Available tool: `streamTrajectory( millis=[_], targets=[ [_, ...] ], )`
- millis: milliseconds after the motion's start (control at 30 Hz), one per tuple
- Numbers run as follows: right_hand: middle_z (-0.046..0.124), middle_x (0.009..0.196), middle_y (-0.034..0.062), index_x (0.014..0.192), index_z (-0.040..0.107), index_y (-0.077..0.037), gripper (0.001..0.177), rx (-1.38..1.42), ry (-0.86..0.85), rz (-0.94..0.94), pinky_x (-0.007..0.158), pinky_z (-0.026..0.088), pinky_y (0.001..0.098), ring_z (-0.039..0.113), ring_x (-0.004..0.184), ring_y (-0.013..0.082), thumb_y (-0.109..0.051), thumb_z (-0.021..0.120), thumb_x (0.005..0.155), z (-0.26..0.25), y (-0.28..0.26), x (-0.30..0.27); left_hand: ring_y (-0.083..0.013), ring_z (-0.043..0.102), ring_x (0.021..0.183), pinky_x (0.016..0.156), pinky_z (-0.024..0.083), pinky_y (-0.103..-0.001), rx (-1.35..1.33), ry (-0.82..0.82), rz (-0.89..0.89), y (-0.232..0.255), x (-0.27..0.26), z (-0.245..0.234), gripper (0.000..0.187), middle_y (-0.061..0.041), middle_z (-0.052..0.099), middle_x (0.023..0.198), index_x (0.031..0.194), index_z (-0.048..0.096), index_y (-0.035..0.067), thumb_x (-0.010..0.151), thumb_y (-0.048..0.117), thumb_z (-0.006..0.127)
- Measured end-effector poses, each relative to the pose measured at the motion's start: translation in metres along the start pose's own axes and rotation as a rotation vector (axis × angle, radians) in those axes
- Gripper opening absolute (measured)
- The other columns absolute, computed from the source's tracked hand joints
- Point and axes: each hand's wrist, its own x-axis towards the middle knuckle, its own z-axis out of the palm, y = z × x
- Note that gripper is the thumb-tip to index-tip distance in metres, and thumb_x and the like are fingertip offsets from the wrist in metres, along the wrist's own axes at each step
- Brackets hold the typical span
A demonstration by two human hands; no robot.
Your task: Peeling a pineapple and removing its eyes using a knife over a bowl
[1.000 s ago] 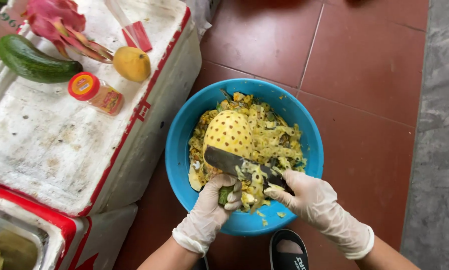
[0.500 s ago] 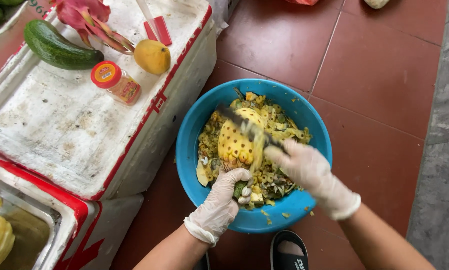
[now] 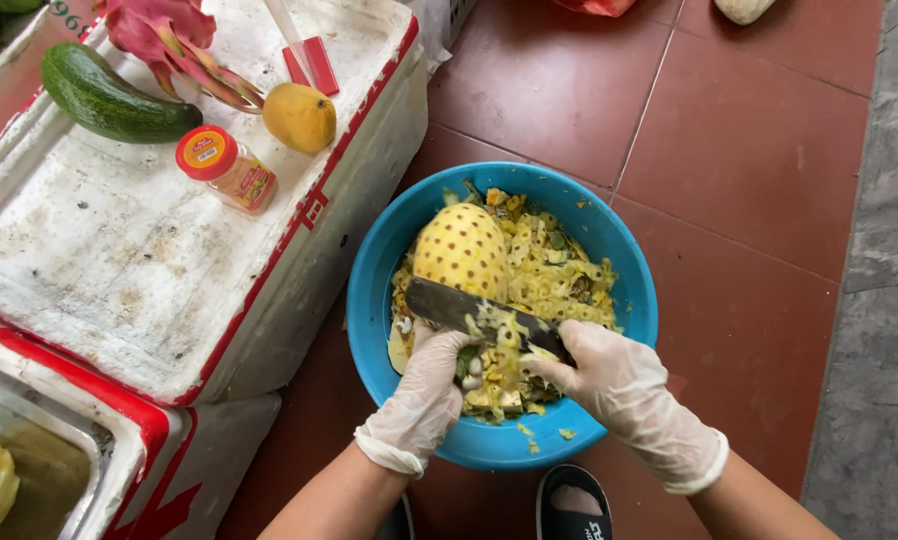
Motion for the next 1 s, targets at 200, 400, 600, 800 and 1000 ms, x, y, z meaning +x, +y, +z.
streamTrajectory(
  millis=[200, 400, 600, 800, 1000],
  targets=[
    [0.064, 0.074, 0.0075, 0.084, 0.055, -0.02, 0.06, 0.045, -0.026, -0.034, 0.073, 0.059, 0.0411, 0.073, 0.084, 0.029, -0.079, 0.064, 0.086, -0.023, -0.022, 0.027, -0.0173, 0.049, 0.044, 0.036, 0.033, -0.023, -0.057, -0.025, 0.044, 0.009, 0.019, -0.01, 0.053, -0.013, 0.056, 0.064, 0.123, 0.049, 0.008, 0.078, -0.006, 0.073],
    [0.063, 0.067, 0.0017, 0.078, 0.056, -0.021, 0.058, 0.222, -0.184, 0.142, 0.067, 0.059, 0.035, 0.073, 0.068, 0.0211, -0.077, 0.063, 0.093, -0.07, -0.051, 0.044, -0.0152, 0.053, 0.041, 0.033, 0.037, -0.021, 0.002, -0.016, 0.073, 0.037, -0.035, 0.02, 0.054, -0.01, 0.058, 0.065, 0.123, 0.047, 0.011, 0.077, -0.008, 0.068],
    [0.056, 0.049, 0.0109, 0.076, 0.066, -0.016, 0.039, 0.698, -0.161, 0.596, 0.038, 0.042, 0.0335, 0.06, 0.042, 0.0224, -0.053, 0.074, 0.086, -0.103, -0.03, 0.057, -0.014, 0.051, 0.043, 0.036, 0.035, -0.021, -0.033, -0.078, -0.034, -0.004, -0.058, 0.022, 0.062, -0.011, 0.055, 0.063, 0.125, 0.046, 0.011, 0.072, -0.005, 0.074],
    [0.056, 0.048, 0.0175, 0.093, 0.069, -0.002, 0.028, 0.984, -0.364, 0.67, 0.035, 0.04, 0.033, 0.054, 0.037, 0.0252, -0.028, 0.079, 0.087, -0.037, 0.024, 0.008, -0.0182, 0.053, 0.041, 0.033, 0.036, -0.025, -0.034, 0.029, 0.033, -0.016, -0.048, -0.005, 0.056, -0.012, 0.056, 0.063, 0.118, 0.051, 0.012, 0.071, -0.002, 0.078],
    [0.063, 0.053, 0.0248, 0.084, 0.072, 0.005, 0.056, 1.11, -0.536, 0.74, 0.038, 0.054, 0.0419, 0.064, 0.041, 0.0332, -0.05, 0.07, 0.095, -0.027, 0.032, -0.036, -0.0181, 0.054, 0.042, 0.035, 0.036, -0.025, -0.104, 0.109, 0.057, -0.012, -0.057, -0.018, 0.047, -0.016, 0.058, 0.063, 0.113, 0.055, 0.005, 0.072, -0.004, 0.077]
  ],
)
